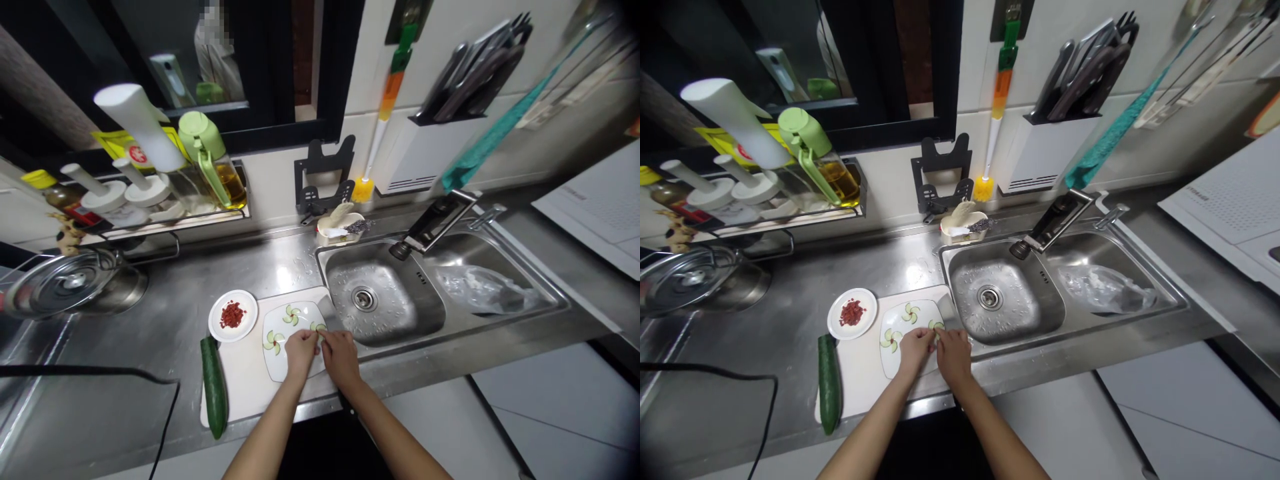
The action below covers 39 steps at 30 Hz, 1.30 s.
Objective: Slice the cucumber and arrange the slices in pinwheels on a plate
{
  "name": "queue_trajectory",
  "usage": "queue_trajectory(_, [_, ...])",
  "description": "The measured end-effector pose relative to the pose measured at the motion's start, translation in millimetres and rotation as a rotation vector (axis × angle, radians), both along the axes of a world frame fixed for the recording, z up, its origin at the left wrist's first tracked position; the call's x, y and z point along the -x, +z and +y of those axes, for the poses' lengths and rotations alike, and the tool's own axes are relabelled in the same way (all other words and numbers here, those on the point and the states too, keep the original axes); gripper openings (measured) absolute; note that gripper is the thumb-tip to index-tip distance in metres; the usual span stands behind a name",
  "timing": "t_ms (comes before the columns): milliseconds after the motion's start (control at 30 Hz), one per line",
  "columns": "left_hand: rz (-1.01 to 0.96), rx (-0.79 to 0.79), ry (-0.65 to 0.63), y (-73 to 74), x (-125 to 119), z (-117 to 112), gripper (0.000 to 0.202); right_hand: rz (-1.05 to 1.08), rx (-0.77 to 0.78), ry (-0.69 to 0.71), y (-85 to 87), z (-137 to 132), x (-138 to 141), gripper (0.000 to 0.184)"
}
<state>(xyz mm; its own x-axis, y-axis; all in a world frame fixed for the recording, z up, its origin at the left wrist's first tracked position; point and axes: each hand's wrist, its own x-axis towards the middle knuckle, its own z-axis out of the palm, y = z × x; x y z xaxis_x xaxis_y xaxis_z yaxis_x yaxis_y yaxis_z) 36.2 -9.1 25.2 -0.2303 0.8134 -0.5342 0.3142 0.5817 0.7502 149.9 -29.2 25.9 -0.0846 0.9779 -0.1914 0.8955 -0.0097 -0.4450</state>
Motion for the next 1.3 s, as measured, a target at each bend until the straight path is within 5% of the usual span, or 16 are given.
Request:
queue_trajectory(367, [0.06,-0.017,-0.067,-5.1,4,3,0.022,-0.081,0.088,0.02,3.3,6,4,0.035])
queue_trajectory(633, [-0.004,-0.128,0.017,-19.4,10,1,0.017,-0.08,0.064,0.024,2.0,7,4,0.034])
queue_trajectory(1300, [0.04,-0.146,-0.067,-11.3,6,3,0.015,-0.08,0.097,0.036,3.3,10,3,0.034])
